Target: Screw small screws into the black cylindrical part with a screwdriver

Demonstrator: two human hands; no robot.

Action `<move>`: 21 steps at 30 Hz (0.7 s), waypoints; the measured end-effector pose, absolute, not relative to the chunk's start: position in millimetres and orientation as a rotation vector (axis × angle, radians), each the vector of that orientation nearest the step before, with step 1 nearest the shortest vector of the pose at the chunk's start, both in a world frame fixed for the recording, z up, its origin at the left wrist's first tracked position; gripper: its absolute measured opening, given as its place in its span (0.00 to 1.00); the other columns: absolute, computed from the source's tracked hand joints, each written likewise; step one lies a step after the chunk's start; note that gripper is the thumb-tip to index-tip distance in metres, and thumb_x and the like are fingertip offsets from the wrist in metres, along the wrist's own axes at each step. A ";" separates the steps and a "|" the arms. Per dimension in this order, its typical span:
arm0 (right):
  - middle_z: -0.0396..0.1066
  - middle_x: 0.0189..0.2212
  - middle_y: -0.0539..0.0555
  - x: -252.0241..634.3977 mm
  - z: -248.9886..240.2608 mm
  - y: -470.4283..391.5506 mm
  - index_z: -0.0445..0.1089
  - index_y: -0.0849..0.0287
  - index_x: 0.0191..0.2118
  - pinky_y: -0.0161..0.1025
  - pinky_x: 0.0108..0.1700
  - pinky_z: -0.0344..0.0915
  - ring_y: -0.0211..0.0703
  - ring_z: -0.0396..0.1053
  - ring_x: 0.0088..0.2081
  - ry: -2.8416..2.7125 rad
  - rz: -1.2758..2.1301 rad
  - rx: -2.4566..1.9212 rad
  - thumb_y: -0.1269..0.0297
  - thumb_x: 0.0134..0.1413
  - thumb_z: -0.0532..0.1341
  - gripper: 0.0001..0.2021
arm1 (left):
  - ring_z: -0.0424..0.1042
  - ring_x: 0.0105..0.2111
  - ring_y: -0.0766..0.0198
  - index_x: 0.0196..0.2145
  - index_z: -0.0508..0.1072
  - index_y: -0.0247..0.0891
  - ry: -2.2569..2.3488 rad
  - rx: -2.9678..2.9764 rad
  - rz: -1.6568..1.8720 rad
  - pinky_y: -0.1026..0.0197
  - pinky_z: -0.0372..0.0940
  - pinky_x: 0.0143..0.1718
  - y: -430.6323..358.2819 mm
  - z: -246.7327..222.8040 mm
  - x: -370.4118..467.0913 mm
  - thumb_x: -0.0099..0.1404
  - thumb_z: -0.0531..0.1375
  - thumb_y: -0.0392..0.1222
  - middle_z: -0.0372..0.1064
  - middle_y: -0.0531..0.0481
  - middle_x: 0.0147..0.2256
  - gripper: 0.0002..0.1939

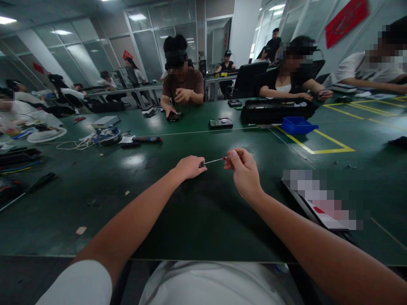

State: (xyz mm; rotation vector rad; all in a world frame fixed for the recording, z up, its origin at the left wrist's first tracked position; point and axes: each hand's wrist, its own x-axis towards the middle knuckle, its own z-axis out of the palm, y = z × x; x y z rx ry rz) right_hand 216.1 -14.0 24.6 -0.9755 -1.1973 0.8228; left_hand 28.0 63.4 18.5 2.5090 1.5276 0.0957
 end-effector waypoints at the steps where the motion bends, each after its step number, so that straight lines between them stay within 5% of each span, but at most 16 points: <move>1: 0.69 0.29 0.49 215.8 23.9 -13.9 0.68 0.54 0.38 0.40 0.34 0.66 0.39 0.68 0.30 -1.204 0.821 -0.976 0.56 0.64 0.58 0.09 | 0.73 0.39 0.53 0.41 0.75 0.42 1.521 2.504 0.101 0.56 0.64 0.37 63.8 19.0 27.8 0.65 0.60 0.51 0.75 0.46 0.39 0.13; 9: 0.69 0.30 0.50 215.9 23.6 -14.1 0.68 0.54 0.38 0.42 0.35 0.67 0.40 0.68 0.31 -1.223 0.834 -0.984 0.56 0.63 0.57 0.09 | 0.72 0.37 0.58 0.40 0.76 0.39 1.589 2.239 0.626 0.59 0.64 0.37 69.8 18.0 -13.9 0.62 0.61 0.49 0.75 0.45 0.39 0.13; 14: 0.70 0.30 0.50 216.1 23.4 -14.3 0.68 0.54 0.38 0.42 0.35 0.66 0.40 0.68 0.31 -1.234 0.843 -0.995 0.56 0.63 0.57 0.09 | 0.64 0.24 0.67 0.43 0.76 0.37 1.566 1.687 1.088 0.64 0.57 0.24 72.8 28.2 -75.2 0.58 0.60 0.45 0.72 0.49 0.32 0.16; 17: 0.69 0.30 0.50 216.0 22.7 -13.3 0.68 0.54 0.37 0.42 0.35 0.66 0.40 0.68 0.31 -1.233 0.845 -1.000 0.56 0.63 0.57 0.09 | 0.60 0.21 0.70 0.40 0.74 0.36 1.534 1.289 1.303 0.66 0.47 0.19 63.8 40.9 -119.9 0.58 0.58 0.42 0.68 0.51 0.30 0.13; 21: 0.69 0.30 0.49 215.9 20.9 -11.6 0.68 0.54 0.37 0.42 0.35 0.65 0.40 0.67 0.30 -1.229 0.858 -1.009 0.55 0.63 0.57 0.09 | 0.56 0.22 0.72 0.33 0.67 0.35 1.636 0.984 1.483 0.68 0.48 0.20 36.0 61.5 -188.2 0.63 0.56 0.40 0.62 0.55 0.25 0.05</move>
